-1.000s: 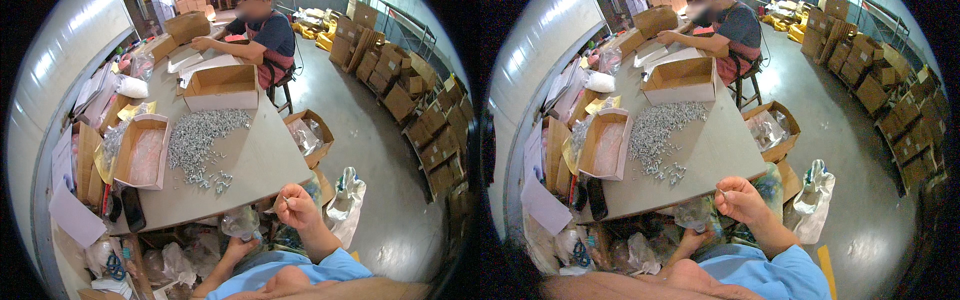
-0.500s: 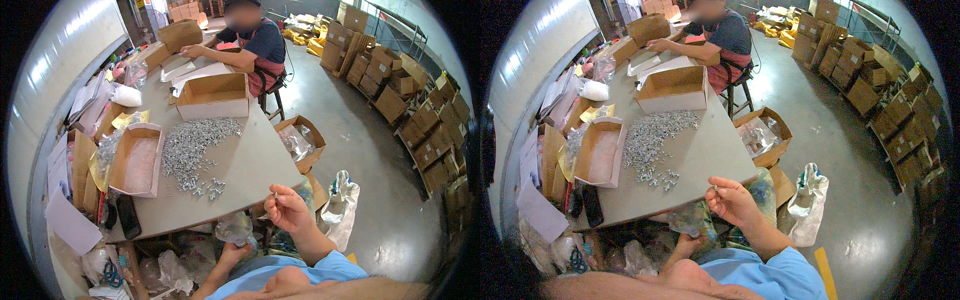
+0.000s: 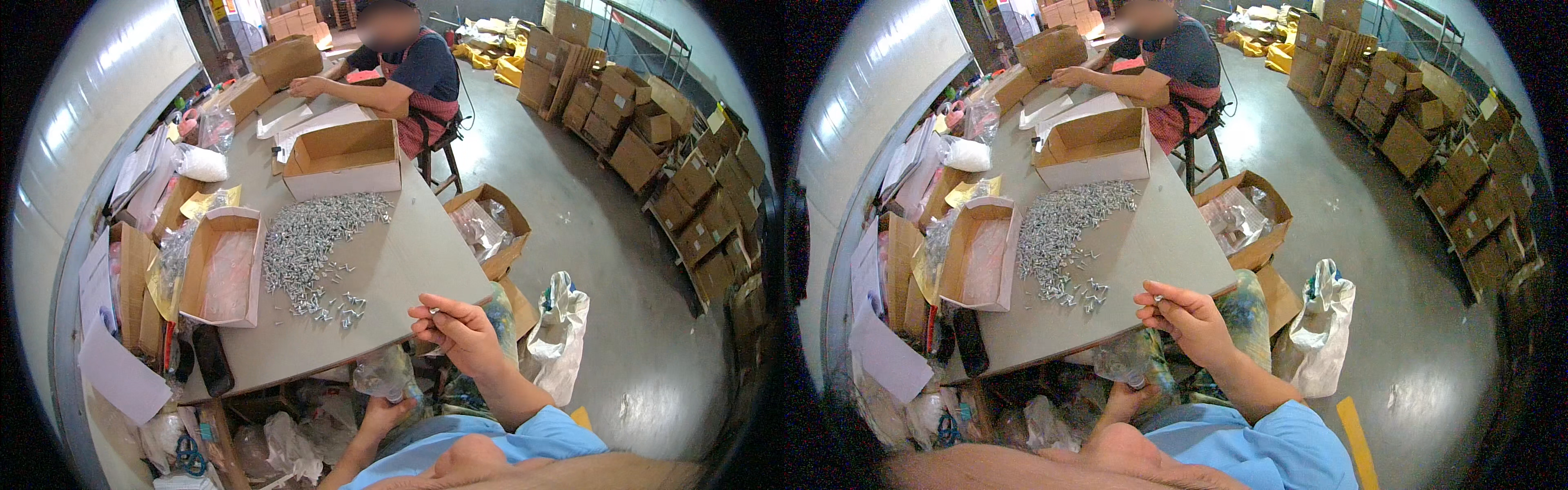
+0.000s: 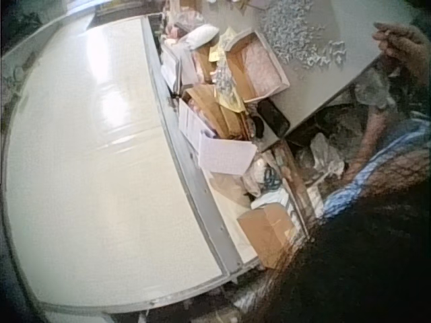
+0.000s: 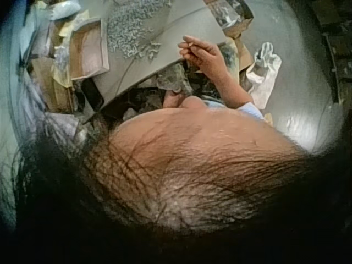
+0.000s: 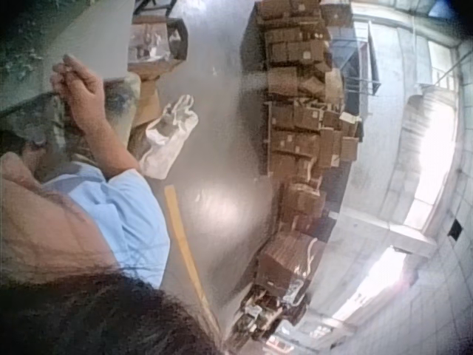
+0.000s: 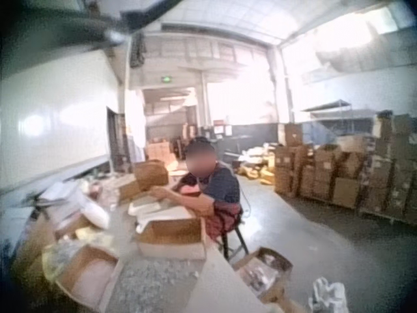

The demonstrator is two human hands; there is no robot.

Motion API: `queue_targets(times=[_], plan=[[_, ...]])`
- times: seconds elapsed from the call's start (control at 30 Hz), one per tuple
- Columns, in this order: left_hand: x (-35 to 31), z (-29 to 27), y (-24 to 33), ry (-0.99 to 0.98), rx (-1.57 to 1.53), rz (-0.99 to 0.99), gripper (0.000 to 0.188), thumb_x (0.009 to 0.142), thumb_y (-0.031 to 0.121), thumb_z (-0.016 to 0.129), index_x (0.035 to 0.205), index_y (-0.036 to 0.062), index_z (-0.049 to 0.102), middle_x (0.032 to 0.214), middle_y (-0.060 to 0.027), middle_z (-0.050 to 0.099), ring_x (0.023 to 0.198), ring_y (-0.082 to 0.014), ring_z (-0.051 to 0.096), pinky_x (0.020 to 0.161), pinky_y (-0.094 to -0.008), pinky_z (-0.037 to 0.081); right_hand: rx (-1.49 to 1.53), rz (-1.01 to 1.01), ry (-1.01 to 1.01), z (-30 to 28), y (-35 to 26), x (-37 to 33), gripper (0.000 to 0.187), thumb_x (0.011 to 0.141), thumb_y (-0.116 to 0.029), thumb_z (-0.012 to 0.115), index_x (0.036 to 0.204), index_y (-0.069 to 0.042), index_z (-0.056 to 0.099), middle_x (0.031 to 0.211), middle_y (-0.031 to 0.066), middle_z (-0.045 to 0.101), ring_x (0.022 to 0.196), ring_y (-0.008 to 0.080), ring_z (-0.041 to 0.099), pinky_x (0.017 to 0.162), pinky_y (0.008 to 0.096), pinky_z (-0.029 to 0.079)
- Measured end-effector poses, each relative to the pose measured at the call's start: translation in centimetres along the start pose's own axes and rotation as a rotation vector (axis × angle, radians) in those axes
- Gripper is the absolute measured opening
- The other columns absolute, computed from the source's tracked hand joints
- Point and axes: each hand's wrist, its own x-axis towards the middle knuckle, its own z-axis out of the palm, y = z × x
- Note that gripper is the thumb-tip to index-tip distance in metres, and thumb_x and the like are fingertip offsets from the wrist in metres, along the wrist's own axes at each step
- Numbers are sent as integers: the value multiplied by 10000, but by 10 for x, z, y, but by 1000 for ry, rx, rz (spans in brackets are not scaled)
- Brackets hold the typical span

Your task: The person sorts small metal screws on a table and places them into a plastic bag by hand.

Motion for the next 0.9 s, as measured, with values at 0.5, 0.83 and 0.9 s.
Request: queue_targets(times=[0.5,0.83,0.9], plan=[[3,-12,-14,-35,84,-56,500,762,133,768,1182,37,514,1021,-25,597,929,-155,546,856,-316,442,-403,-36,175,-3,8,1,309,948,-12,441,1239,5,545,1141,146,622,973,185,629,841,305,533],[11,1,-15,29,5,35,639,729,149,803,1261,43,466,1136,-48,563,1021,-175,534,899,-323,421,-131,87,179,-31,18,12,366,900,57,431,1254,22,521,1179,129,592,975,137,599,868,263,507],[11,4,-10,47,50,53,645,732,155,803,1266,43,460,1129,-47,563,1006,-174,537,885,-319,426,-145,70,158,-36,21,13,364,909,46,437,1264,20,512,1180,128,593,969,136,599,856,258,505]])
